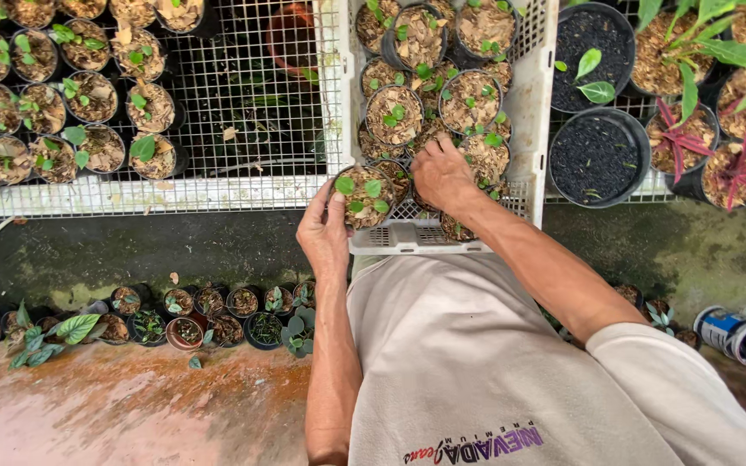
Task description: The person transfers small potted seedlings from a white plastic crate onto a wire mesh shelf. The person picks up the pots one by one and places them in rows on the shelf, filling available spaces.
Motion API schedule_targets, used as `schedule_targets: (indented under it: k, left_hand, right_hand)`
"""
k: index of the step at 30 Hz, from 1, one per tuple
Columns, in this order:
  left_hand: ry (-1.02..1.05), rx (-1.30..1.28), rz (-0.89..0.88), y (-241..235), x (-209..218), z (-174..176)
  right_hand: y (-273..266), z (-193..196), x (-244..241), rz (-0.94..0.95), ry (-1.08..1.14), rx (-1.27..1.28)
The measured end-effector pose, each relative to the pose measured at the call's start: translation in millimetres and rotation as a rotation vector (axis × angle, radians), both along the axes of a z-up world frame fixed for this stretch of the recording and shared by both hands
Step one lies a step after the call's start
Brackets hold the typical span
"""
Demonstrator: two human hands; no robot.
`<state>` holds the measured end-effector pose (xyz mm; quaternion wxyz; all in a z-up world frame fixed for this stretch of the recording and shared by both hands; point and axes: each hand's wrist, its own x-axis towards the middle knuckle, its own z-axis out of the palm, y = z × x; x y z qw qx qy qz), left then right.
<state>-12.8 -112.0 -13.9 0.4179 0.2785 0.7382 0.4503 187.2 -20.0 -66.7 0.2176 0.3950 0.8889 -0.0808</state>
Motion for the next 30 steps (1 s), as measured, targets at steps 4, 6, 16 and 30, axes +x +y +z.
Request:
schedule_targets:
  k: [4,6,16,30]
  left_hand:
    - [0.041,-0.015,0.009,5.8,5.8,10.6]
    - [0.053,-0.017,0.024,7.9,6.4,13.6]
    - [-0.014,0.014,0.058,28.4,22.5,18.6]
    - [0.098,0.039,-0.228,14.3,51.5,16.0]
  right_hand:
    - [13.4,4.4,-6.2,-0.034,-0.079,-0.117]
    - [16.3,18.3,-0.6,-0.091,0.094,-0.076]
    - [14.8,109.7,9.4,-0.736,1.073,-0.468]
    - [-8.5,75.3,36.3,-0.879,1.012,-0.463]
